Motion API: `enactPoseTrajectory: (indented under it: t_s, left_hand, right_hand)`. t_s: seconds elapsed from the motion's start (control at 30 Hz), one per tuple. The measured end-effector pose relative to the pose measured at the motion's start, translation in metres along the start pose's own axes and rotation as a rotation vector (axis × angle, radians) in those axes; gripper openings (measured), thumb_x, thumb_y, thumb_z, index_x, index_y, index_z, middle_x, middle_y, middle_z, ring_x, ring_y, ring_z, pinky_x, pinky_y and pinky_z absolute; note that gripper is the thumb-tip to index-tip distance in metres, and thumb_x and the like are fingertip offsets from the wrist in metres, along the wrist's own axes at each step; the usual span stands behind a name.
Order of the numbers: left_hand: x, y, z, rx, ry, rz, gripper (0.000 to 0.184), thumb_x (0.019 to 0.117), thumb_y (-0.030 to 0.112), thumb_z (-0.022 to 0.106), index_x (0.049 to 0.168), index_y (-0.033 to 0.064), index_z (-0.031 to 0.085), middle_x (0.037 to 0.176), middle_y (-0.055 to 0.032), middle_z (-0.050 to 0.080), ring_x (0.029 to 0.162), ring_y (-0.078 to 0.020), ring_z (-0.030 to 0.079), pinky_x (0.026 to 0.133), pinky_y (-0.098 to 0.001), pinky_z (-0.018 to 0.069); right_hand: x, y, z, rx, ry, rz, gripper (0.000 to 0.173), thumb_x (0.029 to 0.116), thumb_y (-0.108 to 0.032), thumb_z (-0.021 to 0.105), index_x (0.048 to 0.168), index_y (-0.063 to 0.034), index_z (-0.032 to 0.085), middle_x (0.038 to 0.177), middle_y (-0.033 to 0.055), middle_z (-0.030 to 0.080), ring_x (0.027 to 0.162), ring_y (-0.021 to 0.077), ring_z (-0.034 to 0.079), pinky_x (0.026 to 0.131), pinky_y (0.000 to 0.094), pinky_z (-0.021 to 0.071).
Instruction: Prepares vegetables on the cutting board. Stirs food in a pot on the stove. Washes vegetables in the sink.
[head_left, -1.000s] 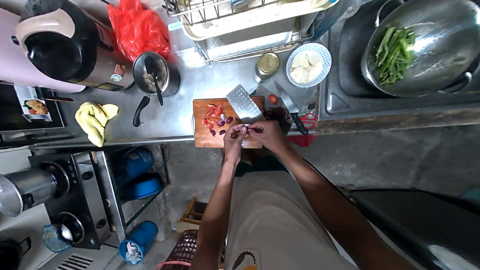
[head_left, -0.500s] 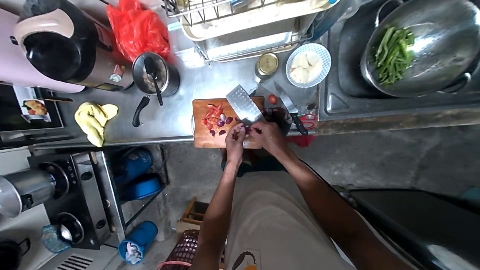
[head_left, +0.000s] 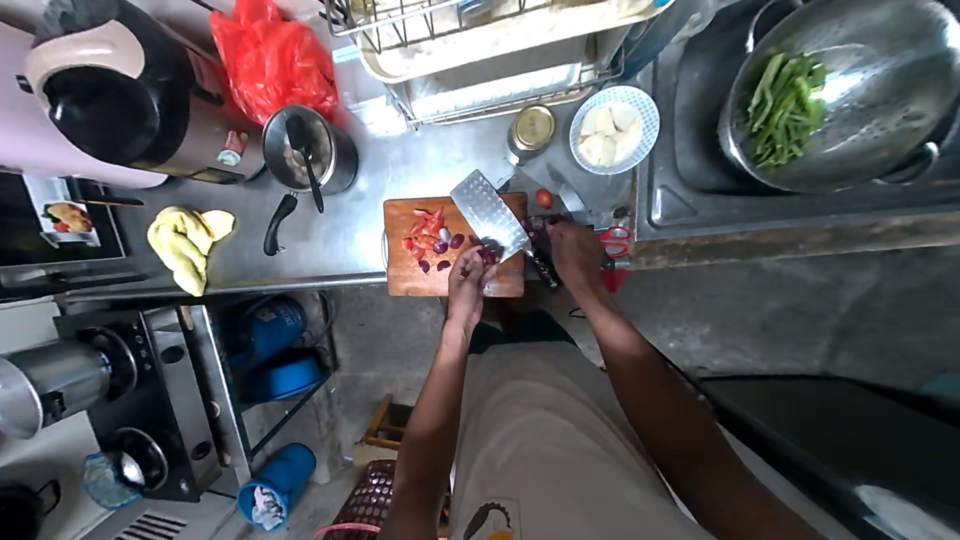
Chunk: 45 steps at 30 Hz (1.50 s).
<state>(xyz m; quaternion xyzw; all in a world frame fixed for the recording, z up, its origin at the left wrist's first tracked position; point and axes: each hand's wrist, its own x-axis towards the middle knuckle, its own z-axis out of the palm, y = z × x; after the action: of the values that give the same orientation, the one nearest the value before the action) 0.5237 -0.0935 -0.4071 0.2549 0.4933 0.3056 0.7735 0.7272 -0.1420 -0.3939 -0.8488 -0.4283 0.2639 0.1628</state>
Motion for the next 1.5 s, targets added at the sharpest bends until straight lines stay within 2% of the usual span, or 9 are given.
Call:
enactPoseTrajectory:
  t_s: [0.1, 0.27, 0.37, 0.5, 0.6, 0.73, 0.9, 1.13, 1.5]
  left_hand:
    - [0.002, -0.001, -0.001, -0.048, 0.059, -0.071, 0.027, 0.1079, 0.013, 0.05, 0.134, 0.0088, 0.056, 0.125, -0.0076, 0.063, 0.107, -0.0192, 0.068, 0.097, -0.0399, 0.0574]
    - [0.003, -0.004, -0.007, -0.038, 0.073, -0.096, 0.027, 0.1069, 0.011, 0.052, 0.134, 0.009, 0.056, 0.122, -0.0061, 0.063, 0.104, -0.0182, 0.069, 0.093, -0.0374, 0.0587]
    - [0.002, -0.006, -0.012, -0.054, 0.026, -0.069, 0.032, 0.1056, 0.006, 0.052, 0.137, 0.0066, 0.057, 0.125, -0.0076, 0.064, 0.109, -0.0191, 0.067, 0.099, -0.0388, 0.056]
    - [-0.002, -0.005, -0.019, -0.082, -0.014, -0.023, 0.032, 0.1049, 0.005, 0.051, 0.137, 0.0058, 0.057, 0.128, -0.0077, 0.064, 0.116, -0.0195, 0.064, 0.105, -0.0408, 0.052]
    - [-0.004, -0.003, -0.02, -0.079, -0.03, 0.022, 0.025, 0.104, 0.005, 0.052, 0.128, 0.0087, 0.059, 0.117, -0.0023, 0.066, 0.111, -0.0157, 0.065, 0.104, -0.0402, 0.0522]
    - [-0.006, 0.002, -0.023, -0.089, -0.1, 0.046, 0.039, 0.1018, -0.001, 0.052, 0.139, 0.0104, 0.052, 0.133, -0.0097, 0.062, 0.12, -0.0249, 0.063, 0.107, -0.0468, 0.0508]
    - [-0.004, 0.002, -0.024, -0.049, -0.16, 0.08, 0.053, 0.1003, -0.003, 0.053, 0.149, 0.016, 0.045, 0.14, -0.008, 0.059, 0.12, -0.0225, 0.062, 0.105, -0.0437, 0.0514]
    - [-0.005, 0.009, -0.019, -0.001, -0.291, 0.122, 0.056, 0.1032, 0.003, 0.044, 0.156, 0.022, 0.036, 0.14, -0.0065, 0.058, 0.115, -0.0163, 0.061, 0.098, -0.0352, 0.0508]
    - [-0.003, 0.012, -0.016, -0.082, -0.337, 0.112, 0.059, 0.0988, 0.0, 0.047, 0.153, 0.0224, 0.04, 0.142, -0.0046, 0.057, 0.115, -0.0147, 0.061, 0.101, -0.0375, 0.05]
  right_hand:
    - [0.013, 0.005, 0.007, -0.02, 0.015, 0.05, 0.022, 0.1, -0.017, 0.063, 0.108, 0.0029, 0.068, 0.117, 0.0266, 0.065, 0.105, 0.0462, 0.066, 0.086, 0.0636, 0.0543]
    - [-0.001, 0.008, 0.036, 0.127, -0.07, -0.002, 0.055, 0.0978, -0.047, 0.067, 0.128, -0.0013, 0.062, 0.118, 0.0246, 0.066, 0.103, 0.0444, 0.066, 0.087, 0.0652, 0.0536]
    - [-0.012, 0.005, 0.045, 0.137, -0.107, -0.033, 0.058, 0.0933, -0.034, 0.077, 0.134, -0.0016, 0.053, 0.127, 0.0281, 0.059, 0.103, 0.0477, 0.066, 0.085, 0.0641, 0.0557]
    - [-0.009, 0.004, 0.043, 0.184, -0.188, 0.048, 0.048, 0.0987, -0.025, 0.071, 0.137, -0.0036, 0.053, 0.109, 0.0299, 0.067, 0.096, 0.0506, 0.067, 0.08, 0.0674, 0.0545]
    - [-0.008, 0.01, 0.03, 0.264, -0.278, 0.075, 0.043, 0.1023, -0.028, 0.066, 0.138, -0.0057, 0.054, 0.107, 0.0285, 0.067, 0.091, 0.0487, 0.068, 0.078, 0.068, 0.0535]
    - [-0.008, 0.012, 0.017, 0.351, -0.303, 0.111, 0.039, 0.1034, -0.027, 0.062, 0.135, -0.0081, 0.05, 0.097, 0.0223, 0.069, 0.078, 0.0409, 0.068, 0.069, 0.0622, 0.0555]
    - [-0.005, 0.002, 0.009, 0.3, -0.153, 0.102, 0.064, 0.0954, -0.069, 0.055, 0.115, -0.0098, 0.069, 0.093, 0.0193, 0.07, 0.085, 0.0392, 0.069, 0.072, 0.0662, 0.0536]
    - [-0.013, -0.019, -0.01, 0.328, -0.092, 0.001, 0.063, 0.0944, -0.07, 0.056, 0.103, -0.0093, 0.069, 0.083, 0.0153, 0.066, 0.071, 0.0334, 0.066, 0.062, 0.0584, 0.0527]
    - [-0.003, -0.027, -0.002, 0.31, -0.067, -0.046, 0.061, 0.0935, -0.07, 0.058, 0.093, -0.0104, 0.069, 0.074, 0.0118, 0.065, 0.068, 0.0307, 0.066, 0.061, 0.0573, 0.0509]
